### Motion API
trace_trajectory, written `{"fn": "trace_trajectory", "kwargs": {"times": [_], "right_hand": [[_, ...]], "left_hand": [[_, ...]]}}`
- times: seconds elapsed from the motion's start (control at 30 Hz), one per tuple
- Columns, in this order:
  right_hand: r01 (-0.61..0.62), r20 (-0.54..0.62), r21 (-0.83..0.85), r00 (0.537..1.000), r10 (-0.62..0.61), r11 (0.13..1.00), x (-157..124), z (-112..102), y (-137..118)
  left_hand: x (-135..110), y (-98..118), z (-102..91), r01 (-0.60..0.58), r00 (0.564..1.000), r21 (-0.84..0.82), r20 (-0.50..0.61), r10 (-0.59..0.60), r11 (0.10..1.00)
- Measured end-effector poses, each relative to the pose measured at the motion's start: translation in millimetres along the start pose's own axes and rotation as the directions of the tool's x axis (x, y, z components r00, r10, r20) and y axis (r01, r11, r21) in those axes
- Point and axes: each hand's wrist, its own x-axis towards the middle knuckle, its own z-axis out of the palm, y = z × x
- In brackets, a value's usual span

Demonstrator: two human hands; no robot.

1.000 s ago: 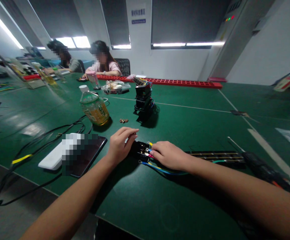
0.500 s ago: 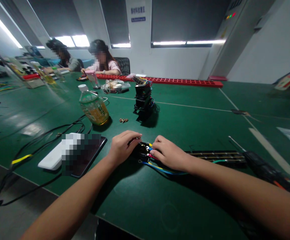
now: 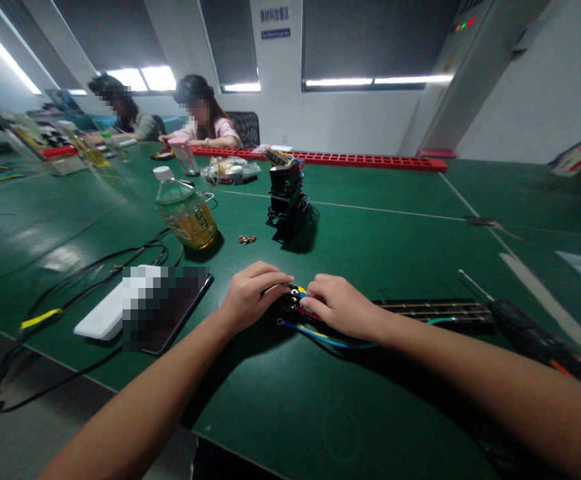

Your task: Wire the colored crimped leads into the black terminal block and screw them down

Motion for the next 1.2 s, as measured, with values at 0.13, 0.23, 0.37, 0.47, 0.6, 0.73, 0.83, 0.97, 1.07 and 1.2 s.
{"fn": "trace_trajectory", "kwargs": {"times": [0.13, 0.23, 0.37, 0.47, 0.6, 0.73, 0.83, 0.97, 1.07, 1.2], "right_hand": [[-0.01, -0.013, 0.012, 1.0, 0.01, 1.0, -0.6, -0.4, -0.6], [-0.006, -0.014, 0.017, 1.0, 0.006, 1.0, -0.4, -0.7, -1.2], [0.001, -0.014, 0.019, 1.0, -0.001, 1.0, -0.1, -1.0, -0.6], [0.002, -0.019, 0.02, 1.0, -0.002, 1.0, -0.1, -1.0, 0.1], [-0.001, -0.028, 0.021, 1.0, 0.002, 1.0, -0.2, -0.4, 0.1], [-0.011, -0.037, 0.017, 0.999, 0.012, 1.0, -0.1, 0.5, -0.8], [-0.013, -0.04, 0.013, 0.999, 0.013, 1.0, 0.1, 0.5, -1.1], [0.0, -0.037, 0.022, 0.999, 0.001, 1.0, -0.1, 0.2, -0.8], [0.008, -0.037, 0.033, 0.999, -0.006, 0.999, -0.4, 0.6, -0.5], [0.027, -0.054, 0.058, 0.998, -0.024, 0.998, -0.1, 1.4, 0.3]], "left_hand": [[0.4, 1.2, 1.2, -0.01, 1.0, -0.019, 0.011, 0.01, 1.0], [0.9, 2.4, 2.1, -0.022, 1.0, -0.018, 0.022, 0.022, 1.0], [1.8, 3.9, 2.4, -0.017, 0.999, -0.018, 0.05, 0.017, 1.0], [2.1, 4.4, 2.0, -0.017, 0.998, -0.017, 0.065, 0.018, 1.0], [1.6, 4.1, 1.5, -0.008, 0.996, -0.007, 0.085, 0.009, 1.0], [1.4, 3.5, 2.6, -0.011, 0.996, -0.005, 0.09, 0.011, 1.0], [1.8, 3.6, 3.6, -0.023, 0.997, 0.001, 0.079, 0.023, 1.0], [1.9, 3.8, 3.5, -0.011, 0.995, 0.001, 0.095, 0.01, 1.0], [1.5, 3.6, 3.2, 0.014, 0.992, 0.0, 0.125, -0.014, 1.0], [1.4, 3.5, 3.4, 0.023, 0.993, -0.01, 0.12, -0.021, 1.0]]}}
